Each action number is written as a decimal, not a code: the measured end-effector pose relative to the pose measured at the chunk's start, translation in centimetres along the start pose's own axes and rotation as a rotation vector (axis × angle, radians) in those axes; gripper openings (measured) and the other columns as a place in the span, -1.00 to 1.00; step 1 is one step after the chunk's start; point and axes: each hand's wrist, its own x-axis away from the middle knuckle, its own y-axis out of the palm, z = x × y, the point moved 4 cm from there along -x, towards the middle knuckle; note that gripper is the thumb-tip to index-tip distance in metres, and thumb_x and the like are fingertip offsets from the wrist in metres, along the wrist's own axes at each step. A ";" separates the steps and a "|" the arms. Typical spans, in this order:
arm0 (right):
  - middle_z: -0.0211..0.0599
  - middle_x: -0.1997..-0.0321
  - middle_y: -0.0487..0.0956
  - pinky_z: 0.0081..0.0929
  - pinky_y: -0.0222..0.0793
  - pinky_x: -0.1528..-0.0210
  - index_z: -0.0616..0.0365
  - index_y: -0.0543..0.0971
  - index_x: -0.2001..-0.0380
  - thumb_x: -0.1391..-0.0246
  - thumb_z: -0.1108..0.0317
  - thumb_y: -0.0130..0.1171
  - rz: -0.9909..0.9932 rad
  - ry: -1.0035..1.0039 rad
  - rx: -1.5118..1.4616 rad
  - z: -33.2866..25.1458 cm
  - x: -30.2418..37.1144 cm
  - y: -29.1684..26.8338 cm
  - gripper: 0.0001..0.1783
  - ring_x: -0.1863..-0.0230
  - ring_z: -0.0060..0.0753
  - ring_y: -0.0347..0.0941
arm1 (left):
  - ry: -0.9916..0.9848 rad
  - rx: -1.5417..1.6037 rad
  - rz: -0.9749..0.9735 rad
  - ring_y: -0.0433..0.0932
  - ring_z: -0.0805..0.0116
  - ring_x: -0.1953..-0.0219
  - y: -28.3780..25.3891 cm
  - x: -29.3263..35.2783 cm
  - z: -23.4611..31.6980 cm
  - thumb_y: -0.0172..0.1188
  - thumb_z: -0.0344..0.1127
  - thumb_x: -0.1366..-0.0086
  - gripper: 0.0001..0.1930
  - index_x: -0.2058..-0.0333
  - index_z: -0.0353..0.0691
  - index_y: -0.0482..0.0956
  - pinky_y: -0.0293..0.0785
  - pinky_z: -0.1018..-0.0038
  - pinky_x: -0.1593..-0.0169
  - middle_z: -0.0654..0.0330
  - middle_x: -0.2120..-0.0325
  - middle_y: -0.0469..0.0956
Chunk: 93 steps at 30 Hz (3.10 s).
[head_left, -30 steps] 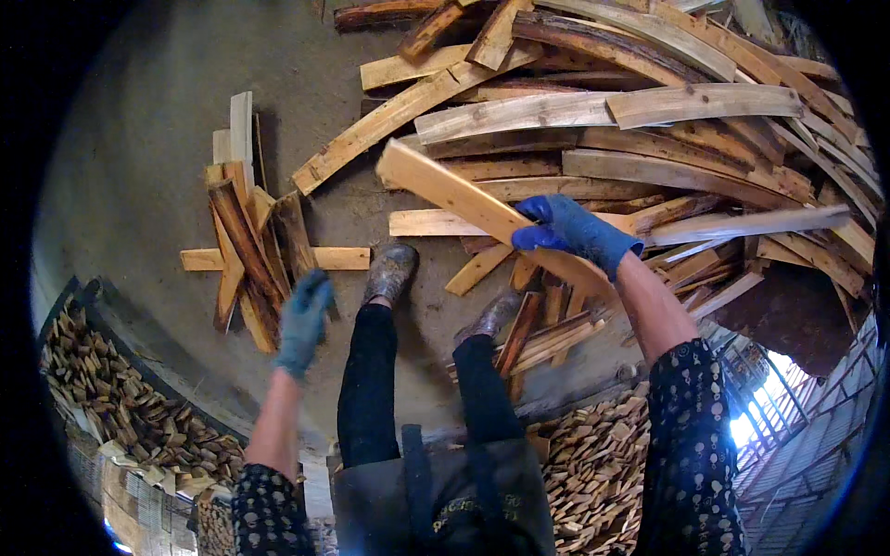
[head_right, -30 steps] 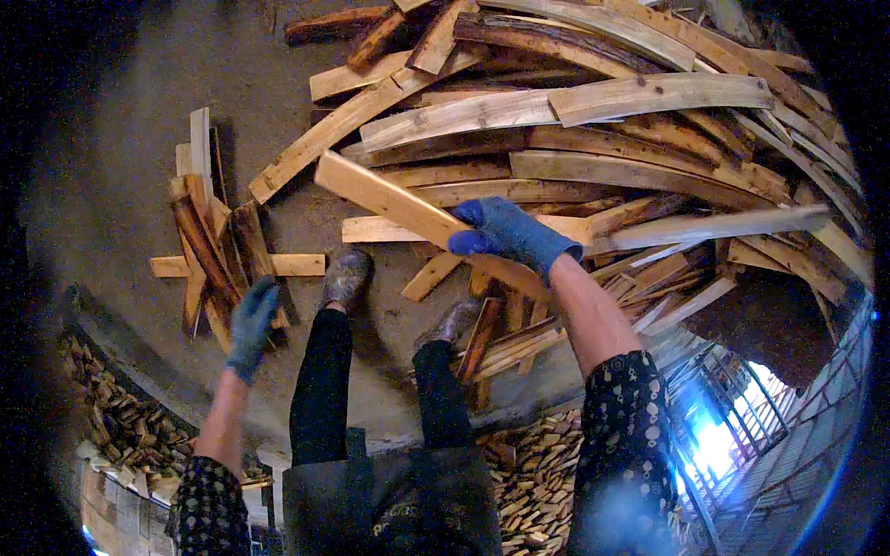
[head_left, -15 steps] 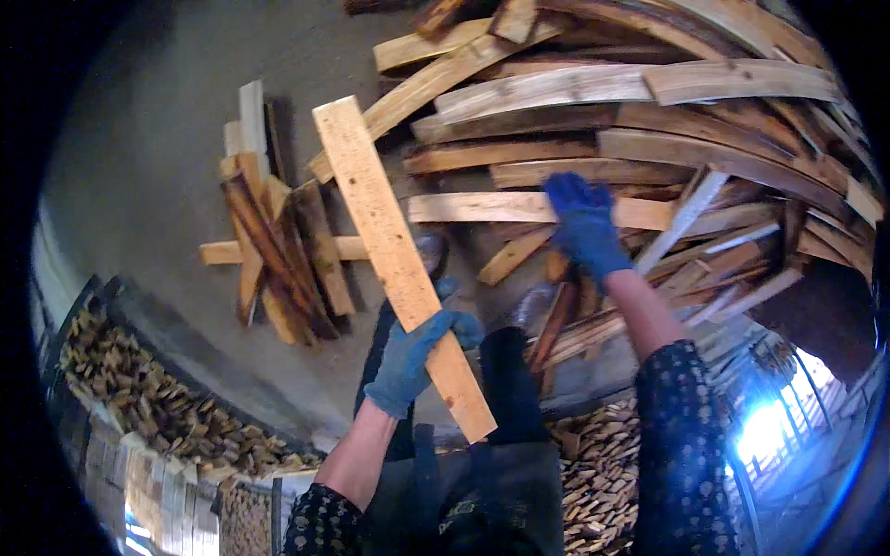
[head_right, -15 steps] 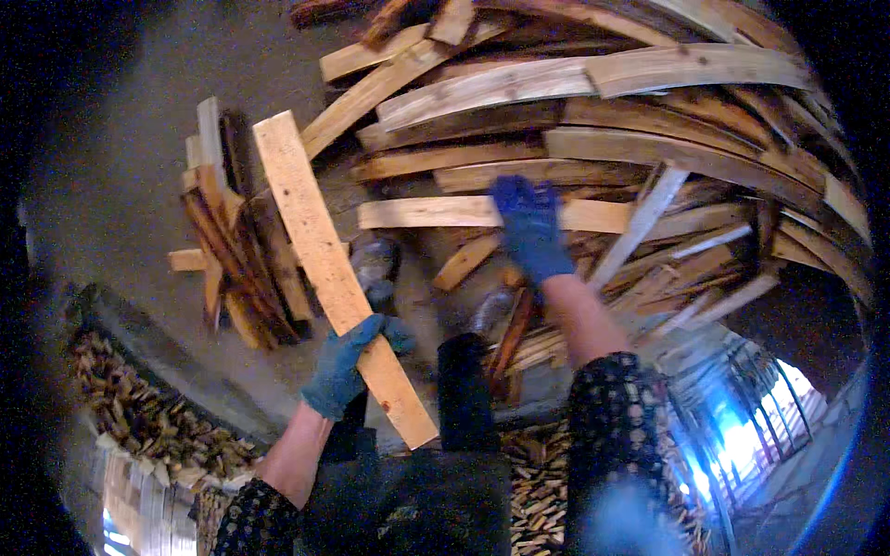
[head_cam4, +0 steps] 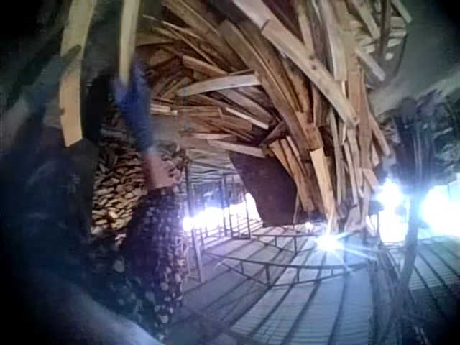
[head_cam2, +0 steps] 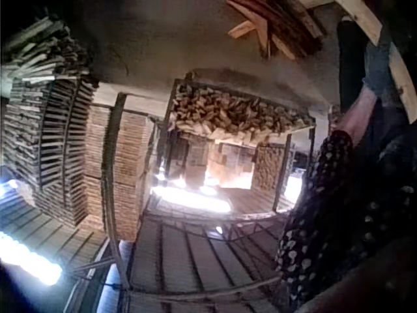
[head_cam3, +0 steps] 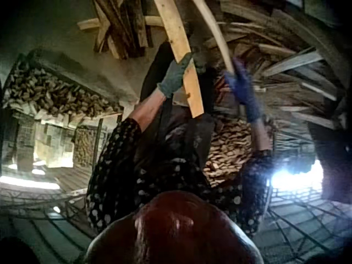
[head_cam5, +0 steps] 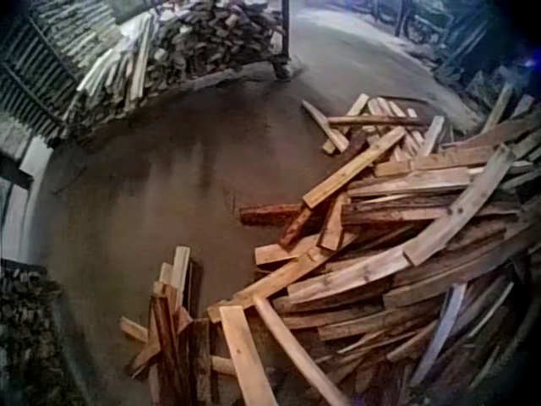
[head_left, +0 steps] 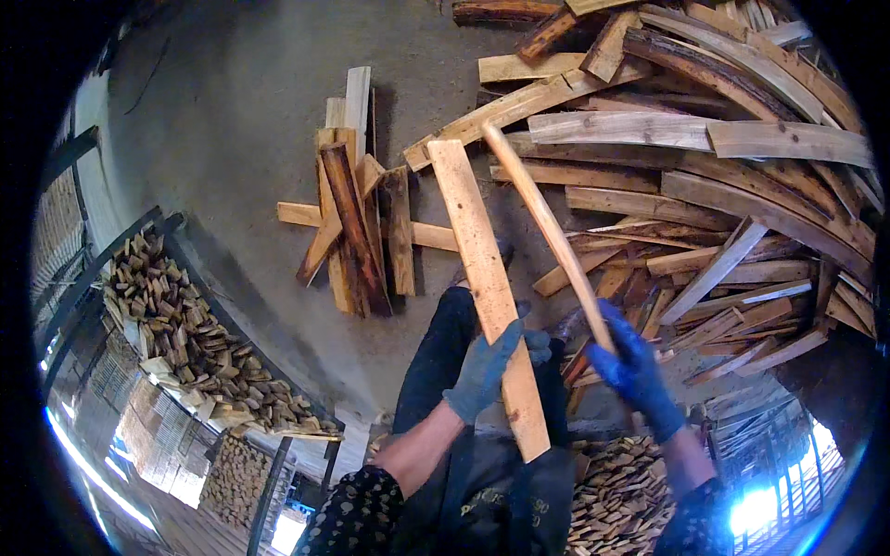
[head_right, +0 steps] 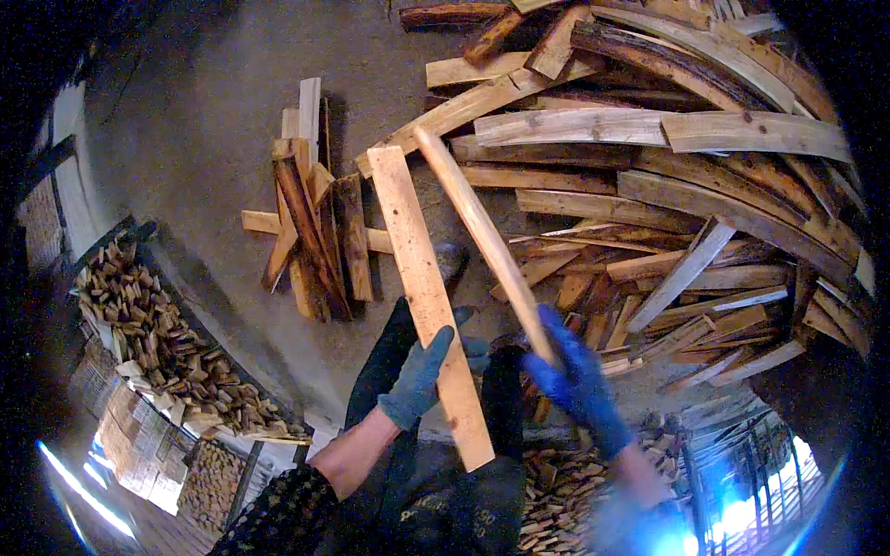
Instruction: The person sorts wooden planks in a workshop, picking up pieces from a large pile on the floor and stacking them onto a metal rack. The person wears blue gloves and handles the wood by hand, moving from the floor pile to the rack repeatedly.
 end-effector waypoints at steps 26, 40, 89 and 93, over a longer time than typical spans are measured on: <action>-0.17 -0.06 0.46 -0.47 0.33 -0.07 0.28 0.32 -0.12 -0.03 0.24 0.24 0.580 0.394 -0.015 20.8 4.7 -10.7 -0.38 -0.02 -0.34 0.40 | 0.758 -1.375 0.789 0.40 0.46 0.26 -29.9 4.5 20.4 0.25 -0.30 -0.12 -0.36 -0.17 -0.32 0.25 0.36 0.51 0.22 0.10 0.14 0.45; 0.10 0.04 0.50 -0.11 0.37 0.02 0.24 0.36 -0.01 0.20 -0.07 0.30 1.011 0.471 0.538 16.8 -5.9 -17.3 -0.22 0.04 0.14 0.45 | 0.406 -1.053 0.238 0.35 0.37 -0.09 -7.6 -2.9 11.9 0.06 -0.39 -0.30 -0.56 -0.15 -0.35 0.31 0.23 0.50 -0.15 0.13 -0.08 0.39; -0.33 0.41 0.58 -0.48 0.45 0.40 0.12 0.50 0.18 -0.06 0.32 0.16 1.169 -0.399 -0.551 0.4 -16.2 -15.0 -0.75 0.45 -0.35 0.51 | 0.901 -1.393 -0.181 0.28 0.17 -0.21 17.3 -8.9 15.7 0.29 -0.24 -0.15 -0.32 -0.20 -0.33 0.22 0.19 0.38 -0.24 -0.04 -0.17 0.27; -0.19 -0.11 0.44 -0.14 0.22 -0.15 0.00 0.42 -0.04 0.10 0.27 0.16 1.141 -0.530 0.754 -7.9 -12.8 -20.6 -0.47 -0.15 -0.12 0.33 | 1.094 -1.855 -0.069 0.20 -0.05 -0.22 17.3 -12.9 16.9 0.36 -0.08 -0.02 -0.10 -0.26 -0.23 0.08 0.16 0.24 -0.25 -0.15 -0.18 0.20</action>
